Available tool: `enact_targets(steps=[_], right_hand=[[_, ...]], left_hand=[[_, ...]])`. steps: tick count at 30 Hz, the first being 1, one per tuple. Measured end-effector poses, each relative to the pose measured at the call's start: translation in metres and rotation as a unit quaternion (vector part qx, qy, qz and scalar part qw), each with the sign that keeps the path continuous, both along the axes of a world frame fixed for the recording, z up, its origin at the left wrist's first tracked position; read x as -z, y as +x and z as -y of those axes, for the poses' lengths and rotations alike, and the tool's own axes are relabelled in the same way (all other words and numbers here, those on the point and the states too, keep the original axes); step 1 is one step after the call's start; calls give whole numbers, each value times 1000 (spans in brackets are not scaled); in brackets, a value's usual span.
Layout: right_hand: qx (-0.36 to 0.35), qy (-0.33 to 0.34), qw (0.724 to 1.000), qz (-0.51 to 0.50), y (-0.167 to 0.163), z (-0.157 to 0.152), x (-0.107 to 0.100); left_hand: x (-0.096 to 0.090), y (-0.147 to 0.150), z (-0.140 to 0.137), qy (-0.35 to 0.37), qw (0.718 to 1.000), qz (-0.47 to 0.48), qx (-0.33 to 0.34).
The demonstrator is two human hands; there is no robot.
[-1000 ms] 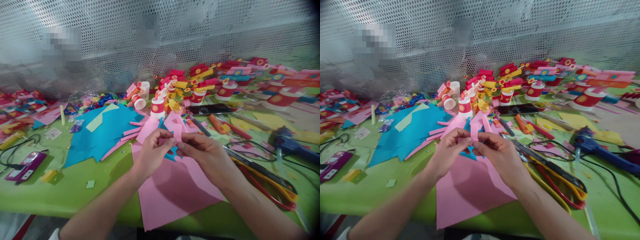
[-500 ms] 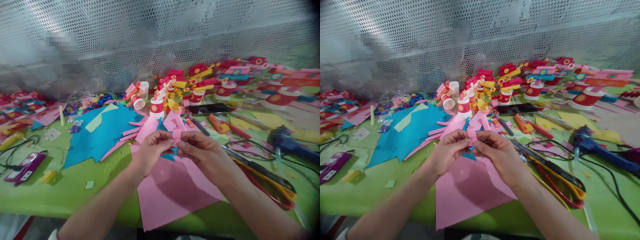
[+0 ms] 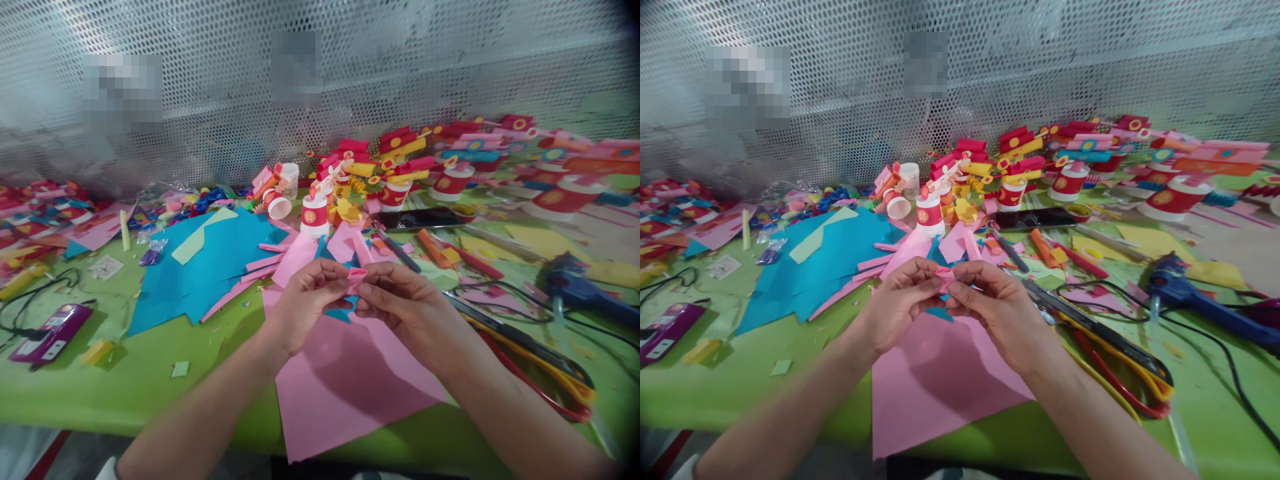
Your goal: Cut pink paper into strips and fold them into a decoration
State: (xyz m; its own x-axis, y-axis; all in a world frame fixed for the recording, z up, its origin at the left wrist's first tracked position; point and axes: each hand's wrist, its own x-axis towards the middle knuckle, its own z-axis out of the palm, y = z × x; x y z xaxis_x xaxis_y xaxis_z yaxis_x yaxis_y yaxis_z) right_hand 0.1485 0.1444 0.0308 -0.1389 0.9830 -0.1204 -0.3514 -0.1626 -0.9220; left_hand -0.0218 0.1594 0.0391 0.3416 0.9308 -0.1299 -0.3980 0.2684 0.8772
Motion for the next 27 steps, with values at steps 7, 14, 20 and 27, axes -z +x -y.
enact_targets(steps=[7, 14, 20, 27], right_hand=[[-3, 11, 1000, 17, 0, 1, -1], [20, 28, 998, 60, -1, 2, 0], [23, 79, 992, 100, -4, 4, -2], [59, 92, 987, 114, -2, 5, -4]], left_hand=[[0, -1, 0, 2, 1000, 5, 12], [-4, -1, 1, -16, 1000, -12, -6], [-3, -3, 0, 20, 997, -78, -14], [-3, -4, 0, 74, 991, -109, -29]])
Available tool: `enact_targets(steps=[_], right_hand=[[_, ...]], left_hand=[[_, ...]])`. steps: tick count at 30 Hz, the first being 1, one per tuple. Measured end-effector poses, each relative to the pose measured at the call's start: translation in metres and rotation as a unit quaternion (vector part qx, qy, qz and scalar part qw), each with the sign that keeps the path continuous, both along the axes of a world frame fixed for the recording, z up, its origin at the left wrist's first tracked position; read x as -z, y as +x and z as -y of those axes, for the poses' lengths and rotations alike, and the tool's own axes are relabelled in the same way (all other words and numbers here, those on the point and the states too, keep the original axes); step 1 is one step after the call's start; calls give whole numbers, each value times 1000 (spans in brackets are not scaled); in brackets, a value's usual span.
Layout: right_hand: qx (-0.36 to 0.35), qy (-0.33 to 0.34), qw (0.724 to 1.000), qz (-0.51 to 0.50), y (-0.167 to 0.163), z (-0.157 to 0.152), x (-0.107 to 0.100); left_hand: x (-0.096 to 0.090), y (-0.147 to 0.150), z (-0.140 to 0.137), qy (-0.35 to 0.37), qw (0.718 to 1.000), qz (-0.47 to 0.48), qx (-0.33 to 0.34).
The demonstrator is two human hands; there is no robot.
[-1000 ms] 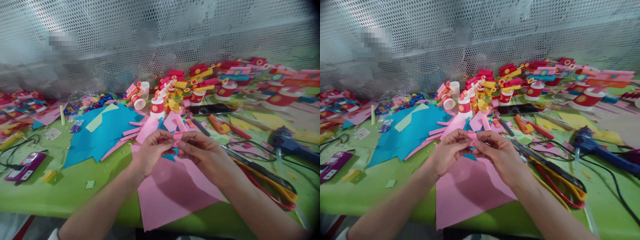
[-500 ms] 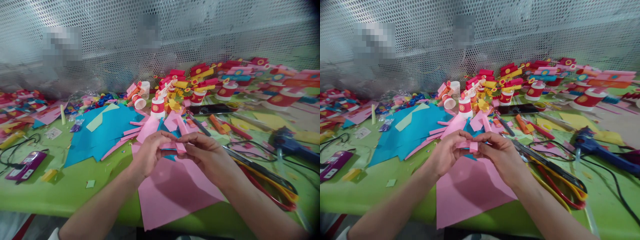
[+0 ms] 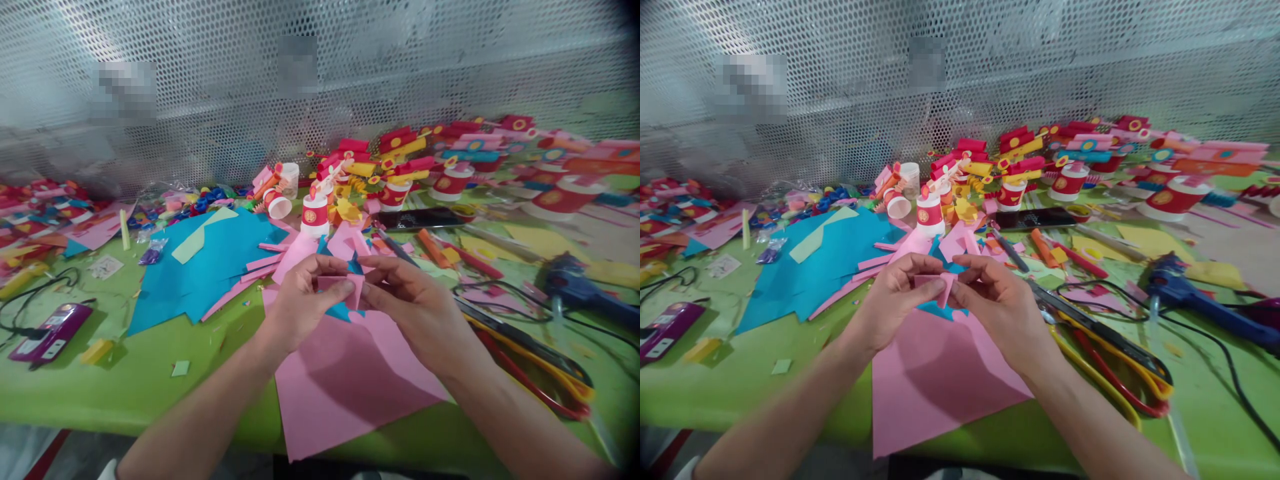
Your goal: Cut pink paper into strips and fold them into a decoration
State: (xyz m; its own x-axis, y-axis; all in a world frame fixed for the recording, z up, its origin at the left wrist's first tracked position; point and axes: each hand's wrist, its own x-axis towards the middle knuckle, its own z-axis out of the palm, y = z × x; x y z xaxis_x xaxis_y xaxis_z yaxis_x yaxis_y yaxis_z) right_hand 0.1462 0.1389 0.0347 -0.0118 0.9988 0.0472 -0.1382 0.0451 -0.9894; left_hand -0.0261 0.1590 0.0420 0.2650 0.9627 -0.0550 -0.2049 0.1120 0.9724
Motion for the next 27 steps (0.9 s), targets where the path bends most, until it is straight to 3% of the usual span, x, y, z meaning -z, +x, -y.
enact_targets(steps=[14, 21, 27], right_hand=[[-40, -5, 998, -47, 1, 2, 2], [1, 10, 1000, -20, -1, 0, 4], [24, 40, 999, 21, 1, 0, 4]], left_hand=[[4, 2, 4, 134, 988, -55, -54], [-1, 5, 16, 227, 963, -116, -91], [-4, 6, 17, 199, 973, -83, -85]])
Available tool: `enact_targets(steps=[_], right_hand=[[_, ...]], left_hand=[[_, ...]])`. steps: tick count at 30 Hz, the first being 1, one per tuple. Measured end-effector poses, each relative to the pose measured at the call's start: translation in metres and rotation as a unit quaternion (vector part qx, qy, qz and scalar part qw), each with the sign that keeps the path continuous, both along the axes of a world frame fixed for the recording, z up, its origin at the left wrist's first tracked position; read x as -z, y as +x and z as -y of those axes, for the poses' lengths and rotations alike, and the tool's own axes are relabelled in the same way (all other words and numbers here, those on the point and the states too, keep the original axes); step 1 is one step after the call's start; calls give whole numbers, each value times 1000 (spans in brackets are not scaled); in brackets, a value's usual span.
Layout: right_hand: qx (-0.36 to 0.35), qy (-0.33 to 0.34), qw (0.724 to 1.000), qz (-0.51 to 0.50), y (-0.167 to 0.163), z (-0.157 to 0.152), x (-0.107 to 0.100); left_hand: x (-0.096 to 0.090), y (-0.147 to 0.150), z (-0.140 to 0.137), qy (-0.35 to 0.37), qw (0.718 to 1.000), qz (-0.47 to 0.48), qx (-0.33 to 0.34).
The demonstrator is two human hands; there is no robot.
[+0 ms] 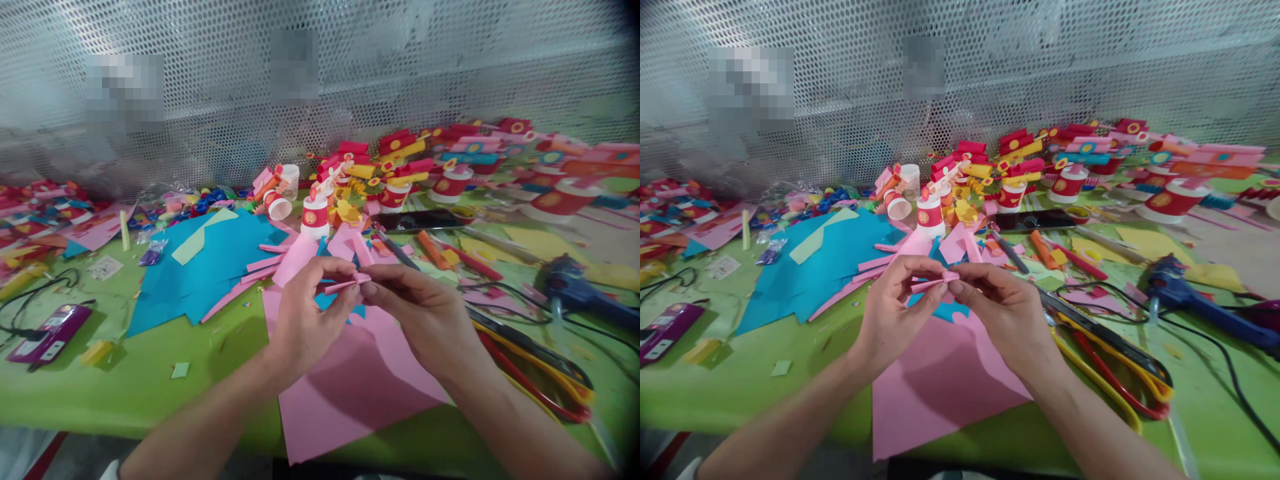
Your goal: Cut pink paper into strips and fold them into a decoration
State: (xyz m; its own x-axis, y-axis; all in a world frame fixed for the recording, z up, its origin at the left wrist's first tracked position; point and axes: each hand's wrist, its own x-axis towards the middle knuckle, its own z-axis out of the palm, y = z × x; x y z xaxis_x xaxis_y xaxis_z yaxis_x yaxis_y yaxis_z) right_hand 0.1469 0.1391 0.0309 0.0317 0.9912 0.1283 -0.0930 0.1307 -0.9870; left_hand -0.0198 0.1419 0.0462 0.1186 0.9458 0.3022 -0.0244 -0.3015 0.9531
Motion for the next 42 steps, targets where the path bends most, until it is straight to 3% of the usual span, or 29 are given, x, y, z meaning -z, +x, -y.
enact_targets(steps=[5, 8, 13, 18, 29, 42], right_hand=[[10, 4, 1000, 23, 2, 0, -1], [12, 3, 1000, 23, 1, 1, -2], [19, -5, 1000, 10, -2, 1, -4], [28, 11, 999, 28, -2, 1, -4], [38, 16, 998, 39, -6, 6, -4], [-36, -23, 999, -19, -3, -1, 0]], left_hand=[[0, -1, -8, -101, 991, 69, 57], [3, -2, -11, -141, 989, 36, 39], [5, -1, -9, -49, 998, 17, 21], [6, 1, -7, -63, 996, 51, 46], [10, -3, -8, 36, 999, -26, 14], [11, 0, -7, 48, 998, -32, -34]])
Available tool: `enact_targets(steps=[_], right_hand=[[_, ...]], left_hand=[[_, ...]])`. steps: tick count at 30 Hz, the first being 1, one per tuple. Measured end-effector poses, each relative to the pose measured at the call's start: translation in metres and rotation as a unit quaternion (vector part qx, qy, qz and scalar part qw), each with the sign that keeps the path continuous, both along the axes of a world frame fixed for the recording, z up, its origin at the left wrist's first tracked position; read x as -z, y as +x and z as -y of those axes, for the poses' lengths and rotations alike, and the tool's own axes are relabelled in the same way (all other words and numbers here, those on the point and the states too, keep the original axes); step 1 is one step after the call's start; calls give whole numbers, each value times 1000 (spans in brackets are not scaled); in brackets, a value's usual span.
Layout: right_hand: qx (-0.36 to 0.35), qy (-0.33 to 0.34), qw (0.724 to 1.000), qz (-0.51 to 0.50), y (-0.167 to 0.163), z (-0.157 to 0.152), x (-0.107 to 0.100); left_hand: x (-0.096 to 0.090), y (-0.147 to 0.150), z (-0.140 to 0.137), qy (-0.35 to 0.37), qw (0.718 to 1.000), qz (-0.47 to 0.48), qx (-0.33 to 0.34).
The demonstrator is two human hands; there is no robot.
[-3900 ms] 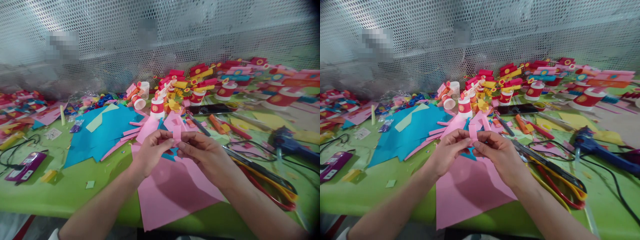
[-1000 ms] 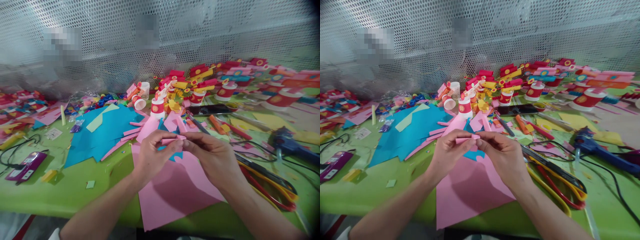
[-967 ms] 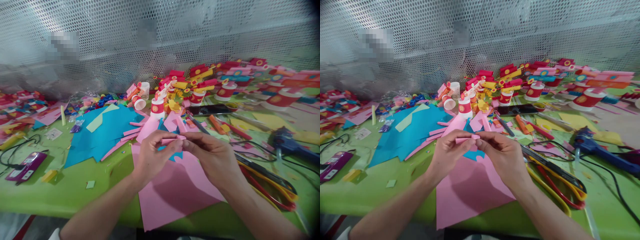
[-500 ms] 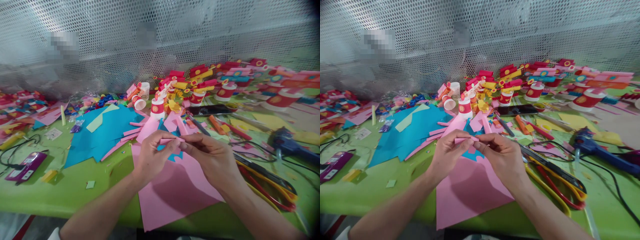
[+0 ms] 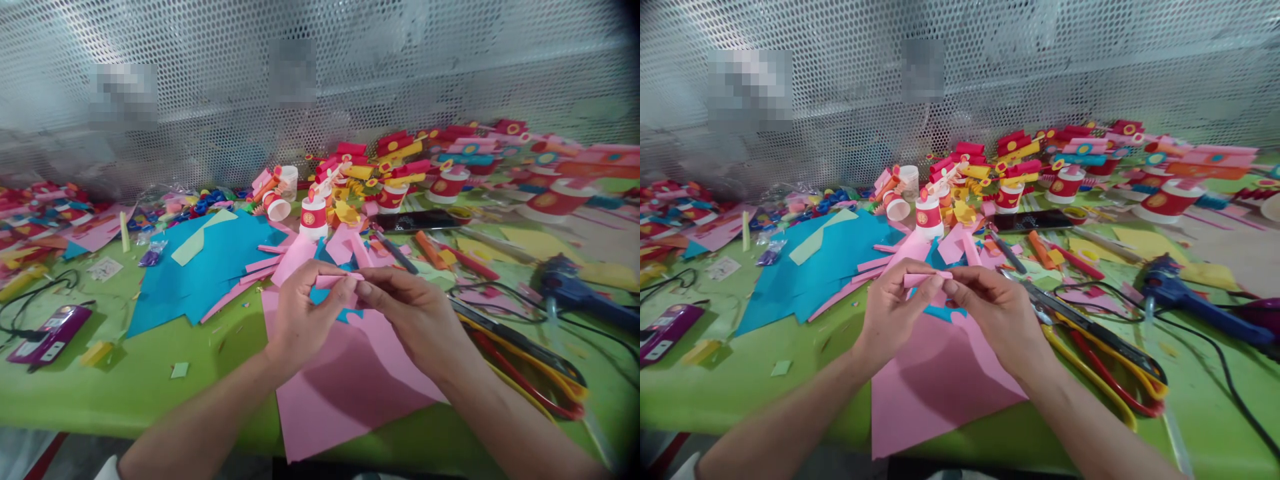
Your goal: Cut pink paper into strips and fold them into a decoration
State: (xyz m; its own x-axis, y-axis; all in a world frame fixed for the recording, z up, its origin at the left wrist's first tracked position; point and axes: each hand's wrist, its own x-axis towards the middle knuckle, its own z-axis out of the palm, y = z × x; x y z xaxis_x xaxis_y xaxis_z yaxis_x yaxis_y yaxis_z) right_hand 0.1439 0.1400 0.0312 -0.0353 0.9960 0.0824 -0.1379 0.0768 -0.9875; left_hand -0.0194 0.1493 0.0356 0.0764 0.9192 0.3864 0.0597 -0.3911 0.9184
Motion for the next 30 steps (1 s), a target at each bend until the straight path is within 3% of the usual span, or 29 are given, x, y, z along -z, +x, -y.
enact_targets(steps=[3, 7, 10, 21, 30], right_hand=[[9, 3, 1000, 5, 0, 2, -2], [24, 4, 1000, 20, 4, 3, -1], [40, -3, 999, 13, 5, 3, 1], [34, -12, 999, -15, 0, 5, -3], [15, -27, 999, 17, 0, 5, -5]], left_hand=[[-1, 1, 0, -41, 999, 24, 12], [-1, 1, 0, -146, 980, 110, 79], [1, 2, -1, -176, 968, 137, 115], [1, 0, 1, -106, 990, 63, 70], [-2, 1, 0, -119, 992, 12, 45]])
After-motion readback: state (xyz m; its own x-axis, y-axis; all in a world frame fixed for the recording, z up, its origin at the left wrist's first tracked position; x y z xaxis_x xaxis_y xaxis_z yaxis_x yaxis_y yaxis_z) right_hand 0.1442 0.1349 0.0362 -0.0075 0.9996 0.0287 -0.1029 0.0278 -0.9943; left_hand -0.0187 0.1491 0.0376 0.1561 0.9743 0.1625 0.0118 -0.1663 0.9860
